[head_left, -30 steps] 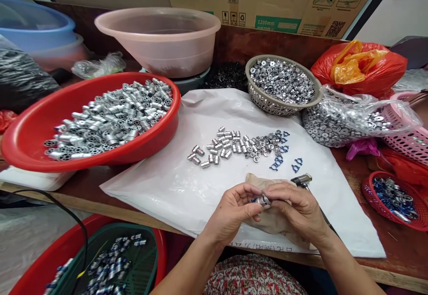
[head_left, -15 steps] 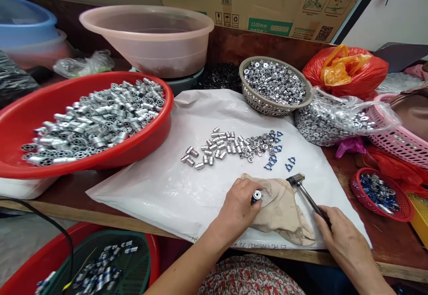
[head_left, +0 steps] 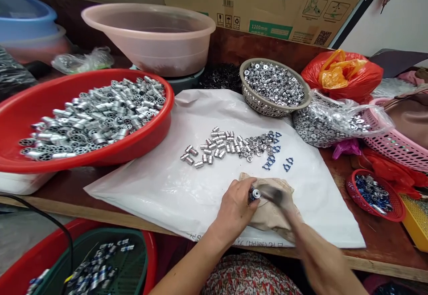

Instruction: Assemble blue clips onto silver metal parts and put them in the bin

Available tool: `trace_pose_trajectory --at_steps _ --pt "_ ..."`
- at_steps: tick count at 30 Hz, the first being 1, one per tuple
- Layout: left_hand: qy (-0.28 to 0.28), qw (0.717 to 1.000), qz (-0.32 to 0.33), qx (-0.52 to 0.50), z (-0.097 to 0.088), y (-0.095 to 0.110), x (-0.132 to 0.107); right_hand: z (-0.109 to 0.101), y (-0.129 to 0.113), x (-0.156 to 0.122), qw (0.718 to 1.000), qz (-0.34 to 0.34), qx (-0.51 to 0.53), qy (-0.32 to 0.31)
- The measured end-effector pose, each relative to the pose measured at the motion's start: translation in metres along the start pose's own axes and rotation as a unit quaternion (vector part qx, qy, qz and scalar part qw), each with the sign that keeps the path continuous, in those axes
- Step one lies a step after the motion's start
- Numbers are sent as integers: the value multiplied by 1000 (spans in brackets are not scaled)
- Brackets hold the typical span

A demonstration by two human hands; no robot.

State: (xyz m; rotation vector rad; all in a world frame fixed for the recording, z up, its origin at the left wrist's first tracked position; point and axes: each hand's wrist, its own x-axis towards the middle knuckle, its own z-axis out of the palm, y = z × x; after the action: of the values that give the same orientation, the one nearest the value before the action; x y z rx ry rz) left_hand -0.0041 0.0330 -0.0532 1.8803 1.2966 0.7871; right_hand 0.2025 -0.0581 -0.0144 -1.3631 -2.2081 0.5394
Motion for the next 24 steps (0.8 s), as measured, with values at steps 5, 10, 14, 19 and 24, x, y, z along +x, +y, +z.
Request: trace_pose_trajectory --at_steps 5,10,14,19,24 --pt "-4 1000 0 -2 0 -2 -1 8 -4 12 999 1 -23 31" --pt "-8 1000 0 -6 -1 -1 -2 16 6 7 997 -34 -74 -16" --pt "-3 1000 2 -13 -1 -4 -4 12 46 -23 971 73 -222 55" --pt "0 1000 11 -7 5 -6 -1 -8 83 -36 907 195 -365 82" --pt "40 998 30 30 -7 -6 -16 -8 93 45 936 186 -292 65"
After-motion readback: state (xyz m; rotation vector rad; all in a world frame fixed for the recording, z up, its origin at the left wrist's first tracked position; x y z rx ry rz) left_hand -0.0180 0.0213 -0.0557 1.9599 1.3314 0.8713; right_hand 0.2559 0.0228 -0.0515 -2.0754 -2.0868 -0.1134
